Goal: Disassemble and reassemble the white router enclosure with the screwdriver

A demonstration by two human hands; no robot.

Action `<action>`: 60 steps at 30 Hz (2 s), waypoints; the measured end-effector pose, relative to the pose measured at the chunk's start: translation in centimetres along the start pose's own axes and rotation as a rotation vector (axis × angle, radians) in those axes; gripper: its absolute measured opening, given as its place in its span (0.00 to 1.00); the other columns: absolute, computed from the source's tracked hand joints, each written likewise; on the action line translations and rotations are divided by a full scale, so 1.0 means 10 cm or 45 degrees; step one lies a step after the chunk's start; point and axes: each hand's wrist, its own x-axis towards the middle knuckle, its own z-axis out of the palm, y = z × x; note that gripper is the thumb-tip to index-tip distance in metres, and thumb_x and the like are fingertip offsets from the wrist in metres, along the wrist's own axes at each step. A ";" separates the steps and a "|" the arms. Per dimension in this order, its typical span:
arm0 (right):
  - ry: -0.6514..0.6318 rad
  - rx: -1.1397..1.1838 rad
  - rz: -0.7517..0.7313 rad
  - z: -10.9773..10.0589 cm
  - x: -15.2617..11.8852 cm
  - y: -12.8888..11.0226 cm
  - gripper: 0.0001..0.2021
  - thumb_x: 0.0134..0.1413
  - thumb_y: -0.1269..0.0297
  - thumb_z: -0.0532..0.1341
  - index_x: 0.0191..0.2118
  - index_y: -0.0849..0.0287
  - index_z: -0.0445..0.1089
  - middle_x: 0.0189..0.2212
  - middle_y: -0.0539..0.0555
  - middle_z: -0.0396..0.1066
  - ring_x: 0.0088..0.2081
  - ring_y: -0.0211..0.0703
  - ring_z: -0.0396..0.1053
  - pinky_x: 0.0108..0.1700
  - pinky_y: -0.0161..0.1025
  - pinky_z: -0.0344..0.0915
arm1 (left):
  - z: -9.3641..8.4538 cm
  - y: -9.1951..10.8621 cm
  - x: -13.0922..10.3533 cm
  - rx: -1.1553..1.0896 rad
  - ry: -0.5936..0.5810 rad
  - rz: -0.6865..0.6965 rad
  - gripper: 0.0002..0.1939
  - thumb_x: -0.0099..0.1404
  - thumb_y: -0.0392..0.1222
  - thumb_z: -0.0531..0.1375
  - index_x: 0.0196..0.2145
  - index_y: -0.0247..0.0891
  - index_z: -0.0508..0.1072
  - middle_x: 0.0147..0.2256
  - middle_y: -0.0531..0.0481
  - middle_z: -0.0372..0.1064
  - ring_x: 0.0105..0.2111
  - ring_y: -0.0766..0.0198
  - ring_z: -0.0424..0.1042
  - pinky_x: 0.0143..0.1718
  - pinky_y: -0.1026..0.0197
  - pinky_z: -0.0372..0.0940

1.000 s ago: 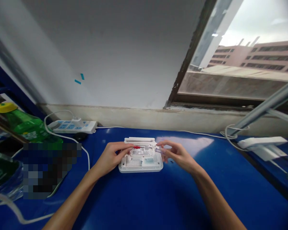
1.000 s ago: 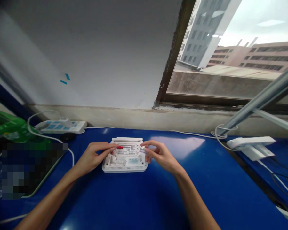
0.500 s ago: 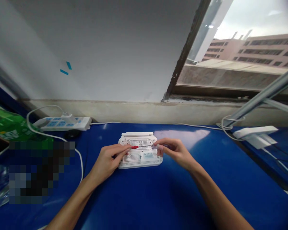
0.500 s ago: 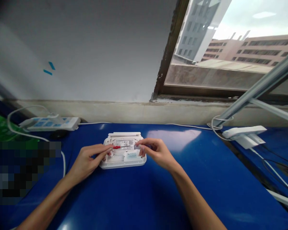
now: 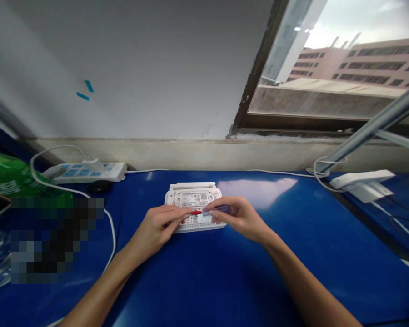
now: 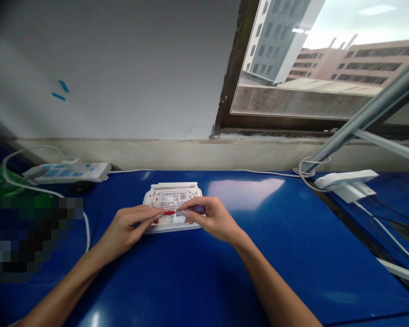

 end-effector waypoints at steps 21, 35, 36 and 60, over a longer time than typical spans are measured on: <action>-0.017 0.092 0.083 -0.07 -0.03 0.00 0.11 0.56 0.61 0.70 0.43 0.60 0.79 0.39 0.56 0.80 0.35 0.41 0.76 0.33 0.34 0.72 | -0.10 -0.06 0.03 0.320 -0.128 -0.087 0.43 0.63 0.58 0.67 0.69 0.45 0.56 0.67 0.40 0.56 0.65 0.44 0.57 0.65 0.39 0.57; -0.012 -0.143 0.157 -0.47 -0.04 -0.06 0.15 0.56 0.59 0.69 0.47 0.61 0.76 0.38 0.58 0.81 0.32 0.41 0.76 0.31 0.35 0.71 | -0.12 -0.01 0.02 0.448 -0.289 -0.161 0.22 0.74 0.53 0.54 0.61 0.47 0.72 0.42 0.45 0.67 0.40 0.55 0.69 0.45 0.48 0.68; -0.052 -0.203 0.156 -0.48 -0.04 -0.10 0.15 0.56 0.59 0.69 0.47 0.61 0.76 0.37 0.57 0.81 0.33 0.42 0.77 0.33 0.36 0.72 | -0.12 0.02 0.02 0.423 -0.288 -0.109 0.22 0.72 0.54 0.57 0.59 0.45 0.73 0.41 0.45 0.67 0.40 0.55 0.69 0.47 0.46 0.67; -0.434 -1.652 -0.226 0.23 0.16 -0.73 0.08 0.57 0.76 0.60 0.41 0.62 0.74 0.27 0.56 0.74 0.23 0.39 0.67 0.23 0.38 0.45 | 0.29 0.17 -0.01 0.548 -0.201 -0.138 0.30 0.62 0.58 0.67 0.59 0.49 0.71 0.66 0.40 0.57 0.64 0.36 0.54 0.57 0.34 0.57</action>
